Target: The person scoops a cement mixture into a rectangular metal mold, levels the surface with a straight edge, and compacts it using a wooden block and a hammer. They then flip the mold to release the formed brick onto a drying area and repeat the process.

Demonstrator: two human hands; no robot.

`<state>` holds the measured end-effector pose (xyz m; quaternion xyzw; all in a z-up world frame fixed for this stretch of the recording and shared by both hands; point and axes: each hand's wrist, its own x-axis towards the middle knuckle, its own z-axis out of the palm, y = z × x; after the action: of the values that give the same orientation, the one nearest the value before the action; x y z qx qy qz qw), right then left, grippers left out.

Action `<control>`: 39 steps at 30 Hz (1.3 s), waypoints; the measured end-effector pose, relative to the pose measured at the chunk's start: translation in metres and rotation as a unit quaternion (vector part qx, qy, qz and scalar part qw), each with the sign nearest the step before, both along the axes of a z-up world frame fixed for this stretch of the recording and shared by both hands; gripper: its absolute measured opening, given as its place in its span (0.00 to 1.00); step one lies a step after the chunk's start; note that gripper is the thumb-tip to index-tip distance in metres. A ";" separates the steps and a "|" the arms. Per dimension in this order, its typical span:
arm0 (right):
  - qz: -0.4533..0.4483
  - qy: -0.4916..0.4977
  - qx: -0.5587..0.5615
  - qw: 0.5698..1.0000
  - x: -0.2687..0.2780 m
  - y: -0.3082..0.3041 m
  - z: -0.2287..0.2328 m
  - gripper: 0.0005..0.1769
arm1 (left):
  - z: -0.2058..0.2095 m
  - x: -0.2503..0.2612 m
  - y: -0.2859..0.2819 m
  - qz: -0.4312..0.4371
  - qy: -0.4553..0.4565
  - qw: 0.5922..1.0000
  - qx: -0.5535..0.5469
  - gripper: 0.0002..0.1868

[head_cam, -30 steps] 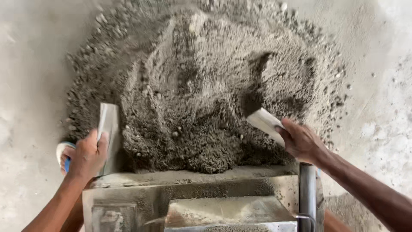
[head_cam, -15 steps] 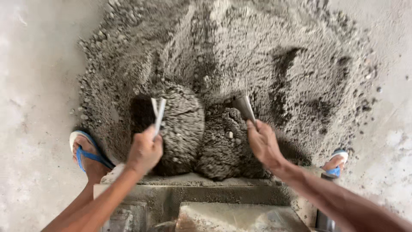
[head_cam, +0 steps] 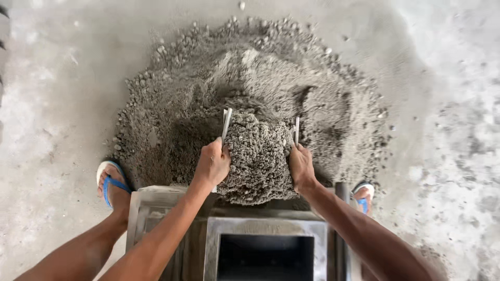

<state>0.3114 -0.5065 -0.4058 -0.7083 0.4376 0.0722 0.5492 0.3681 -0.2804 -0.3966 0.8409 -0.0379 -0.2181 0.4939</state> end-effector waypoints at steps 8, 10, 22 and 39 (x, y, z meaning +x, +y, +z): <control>-0.024 -0.092 -0.074 0.993 -0.041 0.000 0.098 0.23 | 0.107 -0.046 -0.003 -0.015 -0.189 0.982 0.017 0.15; -0.012 -0.097 -0.100 0.990 -0.062 0.006 0.117 0.21 | 0.122 -0.067 -0.002 -0.012 -0.198 0.980 0.027 0.13; 0.045 -0.320 -0.242 0.915 -0.138 0.032 0.160 0.15 | 0.107 -0.129 0.013 -0.069 -0.282 0.957 0.024 0.15; 0.629 -0.282 -0.433 0.581 -0.220 0.024 0.253 0.08 | 0.195 -0.124 0.007 -0.436 -0.161 0.867 0.180 0.15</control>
<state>0.0917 -0.4826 -0.1525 -0.9448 -0.3148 -0.0020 0.0908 0.2442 -0.2735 -0.2018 0.8363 -0.4398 -0.2761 0.1759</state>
